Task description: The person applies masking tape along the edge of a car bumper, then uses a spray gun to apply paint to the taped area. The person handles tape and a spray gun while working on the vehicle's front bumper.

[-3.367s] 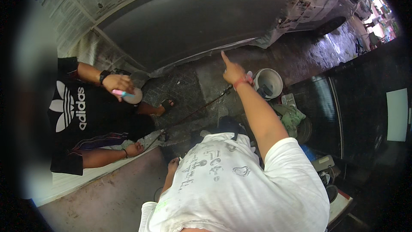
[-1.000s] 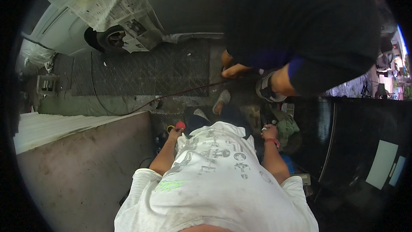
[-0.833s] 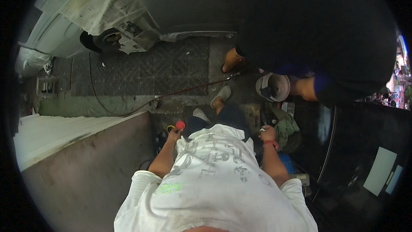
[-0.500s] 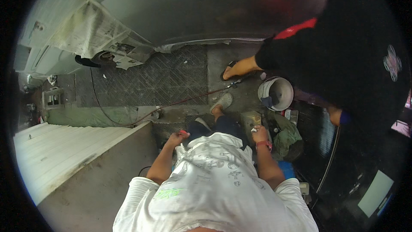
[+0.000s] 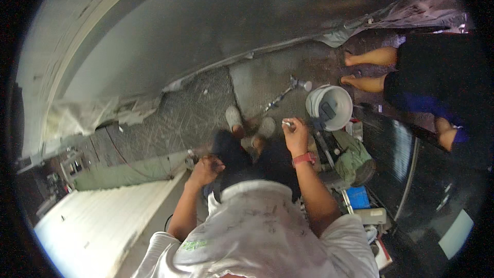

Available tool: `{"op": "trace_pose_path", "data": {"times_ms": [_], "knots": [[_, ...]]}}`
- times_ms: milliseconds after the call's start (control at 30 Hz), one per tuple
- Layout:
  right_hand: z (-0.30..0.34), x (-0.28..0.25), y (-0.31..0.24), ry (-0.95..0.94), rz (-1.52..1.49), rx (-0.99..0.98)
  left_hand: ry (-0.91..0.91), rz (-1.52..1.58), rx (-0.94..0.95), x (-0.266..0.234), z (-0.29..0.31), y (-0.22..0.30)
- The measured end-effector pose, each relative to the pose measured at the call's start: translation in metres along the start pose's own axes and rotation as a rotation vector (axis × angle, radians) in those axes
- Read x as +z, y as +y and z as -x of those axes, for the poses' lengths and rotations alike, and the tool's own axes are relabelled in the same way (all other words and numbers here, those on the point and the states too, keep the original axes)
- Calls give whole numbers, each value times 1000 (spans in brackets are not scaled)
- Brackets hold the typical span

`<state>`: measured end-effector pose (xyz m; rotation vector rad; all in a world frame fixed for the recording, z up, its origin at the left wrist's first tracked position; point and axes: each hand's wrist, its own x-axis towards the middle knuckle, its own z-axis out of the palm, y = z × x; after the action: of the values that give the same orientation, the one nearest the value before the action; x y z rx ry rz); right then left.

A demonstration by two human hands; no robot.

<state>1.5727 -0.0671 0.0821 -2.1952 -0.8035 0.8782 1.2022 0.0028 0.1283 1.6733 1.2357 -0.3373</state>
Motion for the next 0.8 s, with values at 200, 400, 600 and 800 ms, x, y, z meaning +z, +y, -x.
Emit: {"op": "trace_pose_path", "data": {"times_ms": [200,400,600,800], "knots": [[-128,77,-5,216,-312,-166,108,-104,492,28,-215,24],[-241,119,-19,434,-484,-584,-296,541,514,52,-409,69],[-293,134,-47,557,-590,-929,-358,851,925,41,-485,93],[-304,146,-63,614,-560,-1039,-451,1009,1009,28,-499,98]]}}
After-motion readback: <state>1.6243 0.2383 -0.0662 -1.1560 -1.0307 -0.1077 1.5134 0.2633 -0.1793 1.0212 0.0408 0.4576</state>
